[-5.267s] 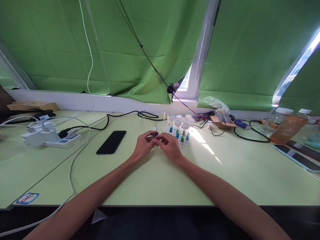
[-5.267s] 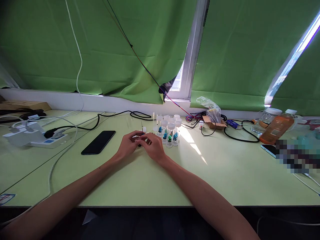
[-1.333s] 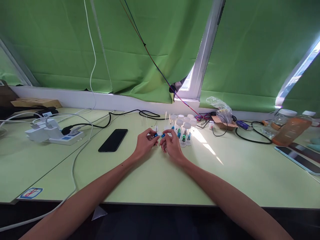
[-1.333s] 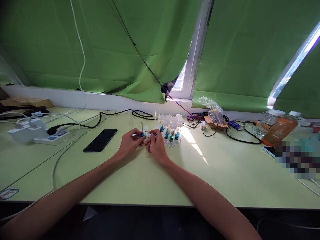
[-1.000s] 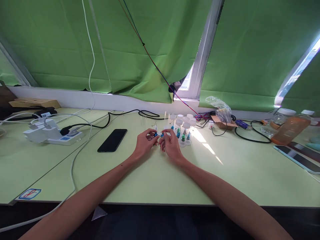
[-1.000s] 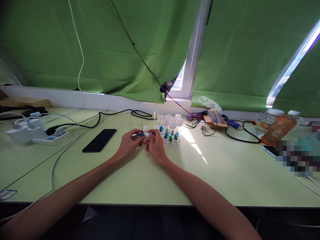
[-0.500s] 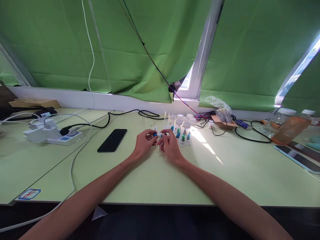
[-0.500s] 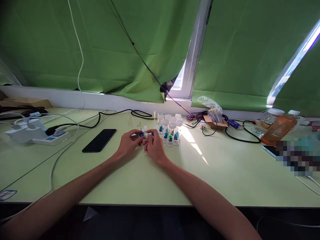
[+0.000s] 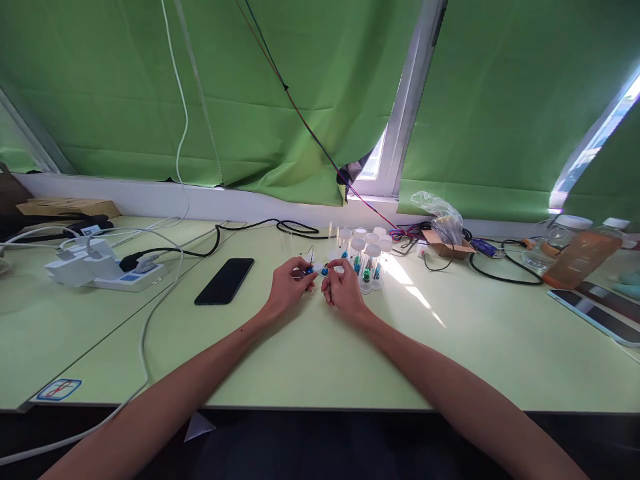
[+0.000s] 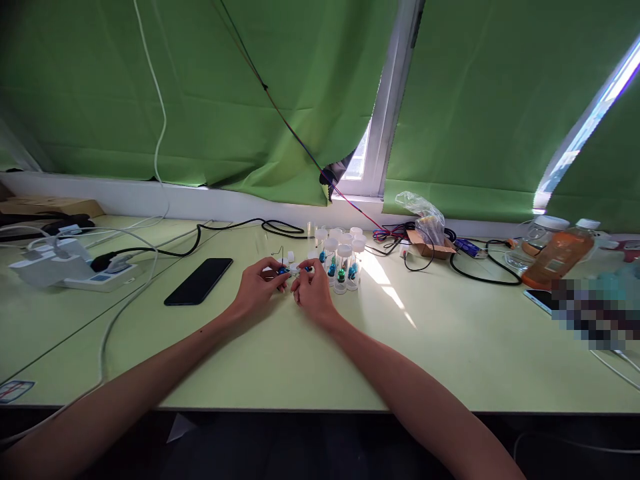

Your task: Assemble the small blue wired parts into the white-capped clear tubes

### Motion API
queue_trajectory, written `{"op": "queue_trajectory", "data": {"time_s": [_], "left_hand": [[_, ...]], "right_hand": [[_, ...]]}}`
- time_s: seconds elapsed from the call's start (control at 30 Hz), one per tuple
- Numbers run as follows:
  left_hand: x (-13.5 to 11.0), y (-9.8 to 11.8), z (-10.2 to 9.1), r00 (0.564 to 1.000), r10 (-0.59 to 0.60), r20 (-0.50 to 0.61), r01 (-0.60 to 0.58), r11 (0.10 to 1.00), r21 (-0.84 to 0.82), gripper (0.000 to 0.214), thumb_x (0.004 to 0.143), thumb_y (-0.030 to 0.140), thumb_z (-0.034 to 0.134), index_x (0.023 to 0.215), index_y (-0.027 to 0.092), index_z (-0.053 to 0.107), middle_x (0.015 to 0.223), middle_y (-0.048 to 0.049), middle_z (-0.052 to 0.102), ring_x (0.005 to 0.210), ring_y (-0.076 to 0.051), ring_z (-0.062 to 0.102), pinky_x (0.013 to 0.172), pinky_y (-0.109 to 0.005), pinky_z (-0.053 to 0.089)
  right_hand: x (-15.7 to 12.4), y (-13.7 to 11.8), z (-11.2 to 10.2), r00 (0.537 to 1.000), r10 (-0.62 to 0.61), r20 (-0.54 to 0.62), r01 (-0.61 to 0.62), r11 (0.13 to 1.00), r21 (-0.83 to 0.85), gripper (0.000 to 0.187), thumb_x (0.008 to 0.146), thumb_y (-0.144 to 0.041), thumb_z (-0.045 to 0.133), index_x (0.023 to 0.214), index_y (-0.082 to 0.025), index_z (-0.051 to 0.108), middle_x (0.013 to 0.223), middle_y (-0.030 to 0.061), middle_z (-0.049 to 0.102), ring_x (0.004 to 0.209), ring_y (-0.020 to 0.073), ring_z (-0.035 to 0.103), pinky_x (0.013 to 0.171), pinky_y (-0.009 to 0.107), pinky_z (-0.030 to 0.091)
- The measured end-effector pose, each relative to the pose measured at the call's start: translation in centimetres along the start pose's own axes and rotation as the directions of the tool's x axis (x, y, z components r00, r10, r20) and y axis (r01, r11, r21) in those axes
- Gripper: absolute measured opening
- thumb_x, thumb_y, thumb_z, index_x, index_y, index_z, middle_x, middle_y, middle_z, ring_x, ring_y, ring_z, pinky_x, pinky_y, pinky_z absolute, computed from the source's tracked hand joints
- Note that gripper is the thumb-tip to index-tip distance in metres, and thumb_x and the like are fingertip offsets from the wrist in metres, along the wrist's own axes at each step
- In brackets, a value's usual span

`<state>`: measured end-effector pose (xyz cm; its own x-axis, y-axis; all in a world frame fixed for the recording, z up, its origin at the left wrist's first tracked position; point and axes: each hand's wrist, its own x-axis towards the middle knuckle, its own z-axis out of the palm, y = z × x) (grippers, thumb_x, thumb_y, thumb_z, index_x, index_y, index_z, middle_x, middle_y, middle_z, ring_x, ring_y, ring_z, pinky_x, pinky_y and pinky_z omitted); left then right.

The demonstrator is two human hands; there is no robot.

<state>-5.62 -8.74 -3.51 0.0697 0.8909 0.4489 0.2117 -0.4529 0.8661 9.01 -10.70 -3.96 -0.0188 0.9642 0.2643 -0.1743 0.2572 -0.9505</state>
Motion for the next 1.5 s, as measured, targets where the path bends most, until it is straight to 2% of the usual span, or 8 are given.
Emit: {"op": "queue_trajectory", "data": {"time_s": [0.23,0.57,0.87,1.23,1.37,1.5], "left_hand": [[0.0,0.3,0.1,1.000,-0.004,-0.013,0.004,1.000,0.013,0.028,0.070,0.037,0.075,0.078,0.019,0.055,0.078,-0.0021,0.064,0.056,-0.014,0.063,0.053,-0.027,0.052],[-0.1,0.6,0.2,1.000,-0.027,-0.010,0.028,0.999,0.041,0.024,0.071,0.035,0.073,0.084,0.018,0.062,0.072,-0.0012,0.063,0.056,-0.015,0.062,0.053,-0.026,0.051],[0.0,0.4,0.2,1.000,-0.021,-0.003,0.021,0.999,0.046,0.027,0.072,0.037,0.073,0.089,0.018,0.065,0.077,-0.0034,0.067,0.055,-0.015,0.062,0.054,-0.027,0.052],[0.1,0.6,0.1,0.999,-0.027,-0.033,0.028,0.999,0.033,0.034,0.071,0.040,0.073,0.096,0.018,0.067,0.076,-0.0033,0.066,0.055,-0.015,0.062,0.054,-0.028,0.053],[0.1,1.0,0.1,0.997,-0.050,-0.065,0.051,0.999,0.008,0.035,0.071,0.041,0.074,0.096,0.018,0.064,0.077,-0.0024,0.063,0.056,-0.015,0.062,0.053,-0.027,0.053],[0.2,0.9,0.2,0.997,-0.046,-0.069,0.045,0.999,-0.025,0.037,0.071,0.044,0.074,0.093,0.017,0.062,0.077,-0.0025,0.062,0.056,-0.015,0.062,0.051,-0.028,0.054]], "right_hand": [[-0.2,-0.4,0.0,1.000,-0.002,-0.004,0.003,1.000,0.009,0.016,0.087,-0.035,0.050,0.096,-0.024,0.043,0.051,-0.0105,0.054,0.031,0.0079,0.041,0.031,0.018,0.029],[-0.4,-0.1,0.0,0.997,-0.077,0.024,0.078,0.996,-0.046,0.022,0.090,-0.044,0.048,0.099,-0.023,0.045,0.059,-0.0075,0.057,0.035,0.0070,0.044,0.036,0.019,0.034],[-0.3,0.2,0.0,0.996,-0.090,0.020,0.091,0.994,-0.052,0.024,0.091,-0.046,0.047,0.100,-0.023,0.046,0.062,-0.0071,0.057,0.036,0.0064,0.044,0.036,0.018,0.034],[-0.9,-0.5,0.0,0.989,-0.147,-0.012,0.143,0.975,-0.172,0.023,0.093,-0.045,0.043,0.101,-0.024,0.048,0.062,-0.0064,0.058,0.040,0.0078,0.043,0.042,0.019,0.034],[-1.0,-0.7,-0.1,0.975,-0.220,-0.014,0.198,0.903,-0.381,0.020,0.096,-0.038,0.037,0.102,-0.024,0.050,0.061,-0.0050,0.059,0.050,0.0114,0.050,0.052,0.021,0.037],[-0.9,-0.7,-0.4,0.967,-0.224,0.117,0.244,0.708,-0.663,0.023,0.098,-0.027,0.031,0.109,-0.023,0.052,0.065,-0.0028,0.060,0.058,0.0143,0.055,0.060,0.024,0.036]]}}
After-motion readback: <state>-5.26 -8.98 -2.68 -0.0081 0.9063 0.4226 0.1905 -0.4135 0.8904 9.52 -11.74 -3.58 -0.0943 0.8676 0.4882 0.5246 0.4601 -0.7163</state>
